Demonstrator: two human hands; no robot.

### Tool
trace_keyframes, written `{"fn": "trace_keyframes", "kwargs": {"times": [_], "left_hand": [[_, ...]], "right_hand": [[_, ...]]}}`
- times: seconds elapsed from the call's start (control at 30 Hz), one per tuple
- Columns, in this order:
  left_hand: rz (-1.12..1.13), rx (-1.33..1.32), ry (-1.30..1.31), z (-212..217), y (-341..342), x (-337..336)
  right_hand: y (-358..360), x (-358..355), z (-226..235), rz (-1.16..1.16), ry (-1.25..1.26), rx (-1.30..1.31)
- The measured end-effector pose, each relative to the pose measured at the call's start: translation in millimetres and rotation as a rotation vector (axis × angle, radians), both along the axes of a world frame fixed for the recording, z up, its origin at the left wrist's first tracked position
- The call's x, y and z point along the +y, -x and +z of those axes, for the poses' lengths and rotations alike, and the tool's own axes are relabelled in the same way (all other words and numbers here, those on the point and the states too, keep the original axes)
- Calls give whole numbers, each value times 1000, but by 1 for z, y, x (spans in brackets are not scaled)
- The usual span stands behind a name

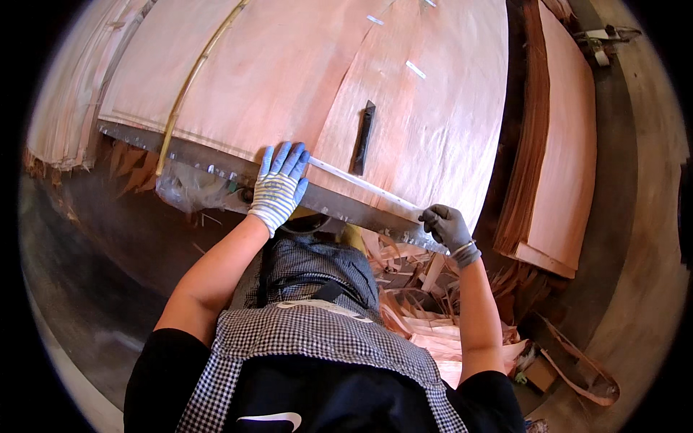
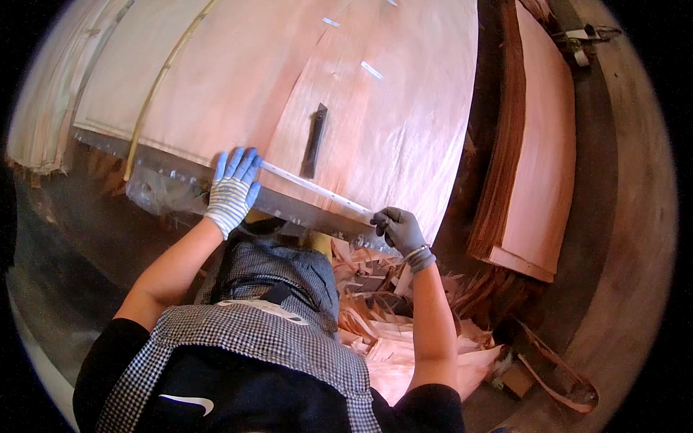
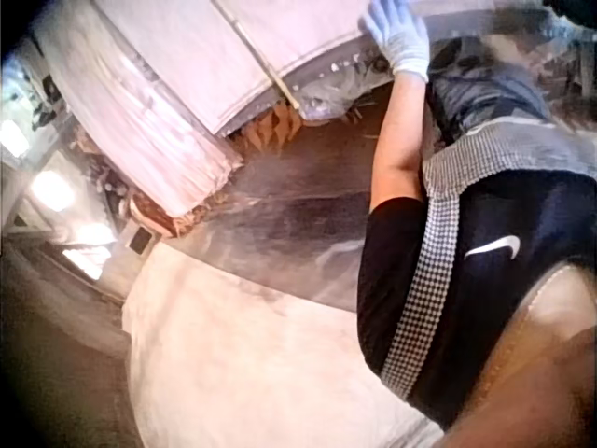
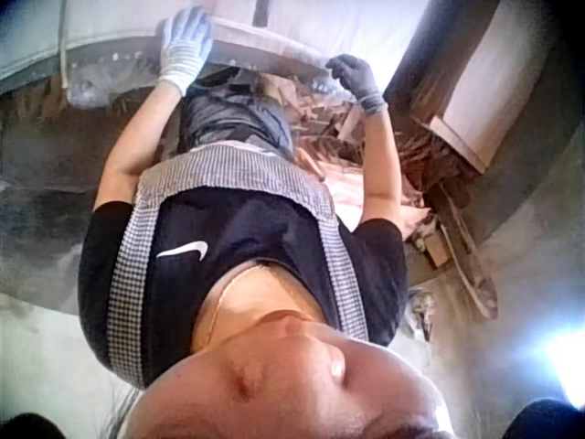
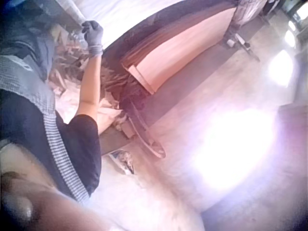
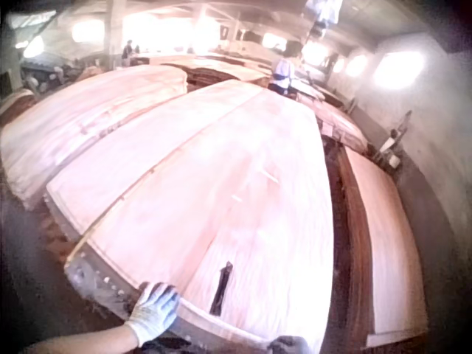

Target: The person sorts through large sheets of wood veneer, cutting away damaged sections with a small blade, applying pieces of adhesive tape to join or repair sheets, and stacking the finished veneer on a table.

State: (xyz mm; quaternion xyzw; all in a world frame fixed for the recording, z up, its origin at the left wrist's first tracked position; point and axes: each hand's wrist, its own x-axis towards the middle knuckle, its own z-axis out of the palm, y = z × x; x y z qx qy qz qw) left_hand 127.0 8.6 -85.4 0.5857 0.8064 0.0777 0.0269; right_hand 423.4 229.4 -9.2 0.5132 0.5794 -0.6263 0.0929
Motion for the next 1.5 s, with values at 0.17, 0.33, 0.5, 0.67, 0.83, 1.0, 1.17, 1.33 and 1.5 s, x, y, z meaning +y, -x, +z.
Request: {"fn": "trace_keyframes", "kwargs": {"times": [0.17,0.33,0.5,0.67,0.83,1.0,1.17,1.33,1.5], "left_hand": [[-28,13,4,7,1,8],[44,-50,-96,54,-46,57],[-587,-243,-4,16,-129,90],[-544,-289,-51,7,-128,88],[-439,-419,-128,34,-104,82],[-39,-191,-143,8,-46,48],[211,-356,-292,7,-23,66],[240,-130,-310,12,25,129],[58,-136,-191,-3,28,143]], "right_hand": [[2,3,-40,23,-157,-78],[-2,1,-43,38,-172,-151],[-8,-3,-51,54,-304,-178],[-22,-71,-34,483,-979,-223],[-30,-35,-17,-43,-398,-83],[65,11,16,-13,-136,52],[182,45,3,229,-226,179],[249,68,-39,276,-110,173],[247,75,-42,589,-421,152]]}}
